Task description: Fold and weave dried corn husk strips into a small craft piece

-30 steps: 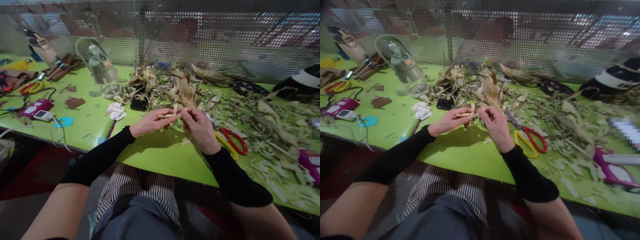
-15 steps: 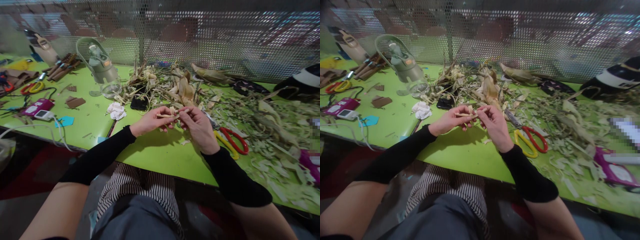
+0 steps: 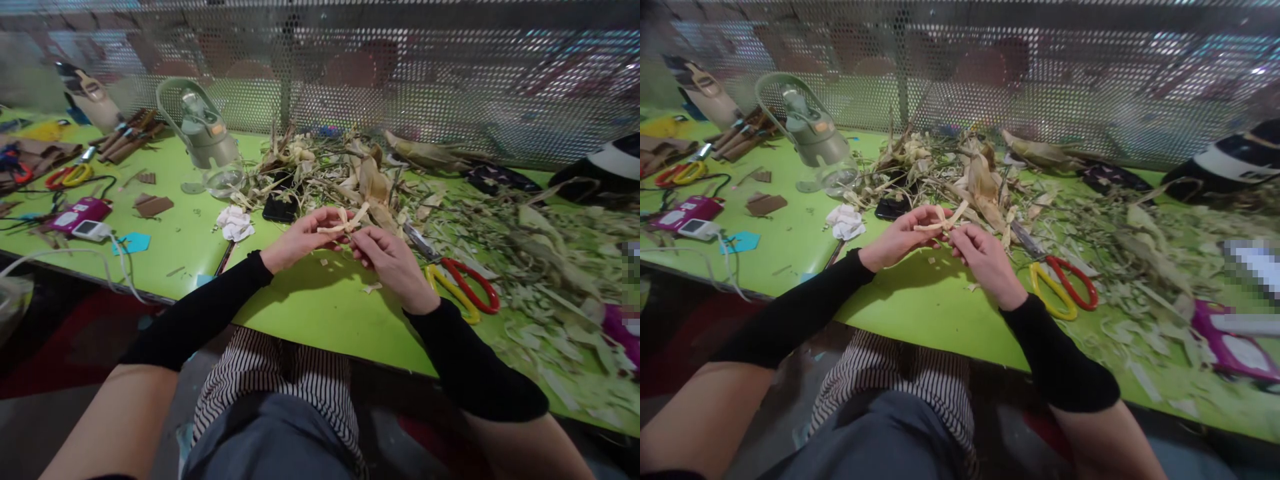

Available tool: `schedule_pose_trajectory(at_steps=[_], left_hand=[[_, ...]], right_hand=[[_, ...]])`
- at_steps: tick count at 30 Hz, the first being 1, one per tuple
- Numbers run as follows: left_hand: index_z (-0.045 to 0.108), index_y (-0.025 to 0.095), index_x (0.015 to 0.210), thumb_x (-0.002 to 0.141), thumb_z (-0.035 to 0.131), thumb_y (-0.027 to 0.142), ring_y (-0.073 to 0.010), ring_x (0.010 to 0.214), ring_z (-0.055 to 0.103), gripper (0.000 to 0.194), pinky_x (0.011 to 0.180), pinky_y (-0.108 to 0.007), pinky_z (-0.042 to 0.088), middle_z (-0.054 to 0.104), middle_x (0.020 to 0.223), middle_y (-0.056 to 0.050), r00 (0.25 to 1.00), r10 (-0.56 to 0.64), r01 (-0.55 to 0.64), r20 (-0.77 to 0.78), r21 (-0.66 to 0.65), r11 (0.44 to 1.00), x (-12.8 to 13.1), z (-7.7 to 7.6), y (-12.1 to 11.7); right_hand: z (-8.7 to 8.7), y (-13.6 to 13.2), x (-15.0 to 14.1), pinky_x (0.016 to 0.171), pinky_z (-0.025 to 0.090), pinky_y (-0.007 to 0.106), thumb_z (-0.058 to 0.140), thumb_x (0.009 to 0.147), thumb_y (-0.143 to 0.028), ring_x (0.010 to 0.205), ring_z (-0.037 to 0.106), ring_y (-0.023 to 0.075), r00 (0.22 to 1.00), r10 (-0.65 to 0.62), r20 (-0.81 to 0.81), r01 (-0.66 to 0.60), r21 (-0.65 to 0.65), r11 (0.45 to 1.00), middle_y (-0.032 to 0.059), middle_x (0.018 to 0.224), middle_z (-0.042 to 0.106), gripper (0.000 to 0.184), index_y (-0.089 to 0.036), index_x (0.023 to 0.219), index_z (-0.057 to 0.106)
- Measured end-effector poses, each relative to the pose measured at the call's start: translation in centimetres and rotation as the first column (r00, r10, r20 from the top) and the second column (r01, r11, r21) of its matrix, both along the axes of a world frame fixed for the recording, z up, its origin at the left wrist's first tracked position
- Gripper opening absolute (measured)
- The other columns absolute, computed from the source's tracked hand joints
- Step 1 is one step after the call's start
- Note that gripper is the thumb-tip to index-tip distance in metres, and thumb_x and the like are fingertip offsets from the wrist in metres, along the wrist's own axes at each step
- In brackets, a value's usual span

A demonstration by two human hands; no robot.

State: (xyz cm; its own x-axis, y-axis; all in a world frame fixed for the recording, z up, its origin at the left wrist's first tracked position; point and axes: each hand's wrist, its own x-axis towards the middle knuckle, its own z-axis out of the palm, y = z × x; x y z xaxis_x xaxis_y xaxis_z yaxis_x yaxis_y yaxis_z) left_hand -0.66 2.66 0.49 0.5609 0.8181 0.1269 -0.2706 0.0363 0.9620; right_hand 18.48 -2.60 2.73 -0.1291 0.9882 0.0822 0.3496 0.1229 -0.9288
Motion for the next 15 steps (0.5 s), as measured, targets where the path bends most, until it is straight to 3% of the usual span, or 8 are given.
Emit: schedule_pose_trajectory(at_steps=[3,6,11,15], left_hand=[[0.073,0.020,0.124,0.086,0.081,0.040,-0.0143,0.097,0.069,0.044,0.090,-0.031,0.056,0.073,0.125,-0.009,0.998,-0.031,0.033,-0.046,0.044,0.998,-0.2,0.4,-0.1],[0.077,0.018,0.115,0.082,0.085,0.043,-0.0151,0.099,0.068,0.042,0.094,-0.033,0.055,0.072,0.127,-0.010,0.997,-0.041,0.047,-0.062,0.086,0.995,-0.2,0.6,-0.4],[0.075,0.014,0.103,0.078,0.087,0.051,-0.0135,0.091,0.067,0.047,0.092,-0.033,0.056,0.072,0.102,-0.005,1.000,-0.025,0.024,0.013,0.054,0.998,0.5,0.0,-0.6],[0.073,0.014,0.095,0.077,0.088,0.051,-0.0124,0.090,0.067,0.044,0.091,-0.032,0.055,0.072,0.103,-0.005,0.999,-0.019,0.017,0.047,0.037,0.999,0.7,-0.5,-0.2]], right_hand=[[0.2,-0.1,0.0,0.051,0.029,0.028,0.061,0.097,-0.053,0.052,0.038,0.0099,0.996,0.033,0.078,-0.037,0.054,0.998,-0.0046,0.059,0.047,0.042,-0.023,0.068,0.053],[0.6,-0.3,-0.1,0.052,0.026,0.029,0.058,0.097,-0.044,0.052,0.034,0.0101,0.990,0.039,0.136,-0.057,0.129,0.990,-0.0055,0.056,0.041,0.040,-0.023,0.065,0.049],[1.1,-0.5,-0.2,0.053,0.027,0.028,0.055,0.095,-0.035,0.054,0.032,0.0103,0.978,0.090,0.189,-0.134,0.234,0.963,-0.0053,0.059,0.038,0.034,-0.023,0.065,0.046],[0.6,-0.5,-0.3,0.055,0.030,0.028,0.055,0.097,-0.032,0.056,0.035,0.0107,0.970,0.106,0.219,-0.168,0.290,0.942,-0.0046,0.061,0.039,0.036,-0.023,0.064,0.042]])
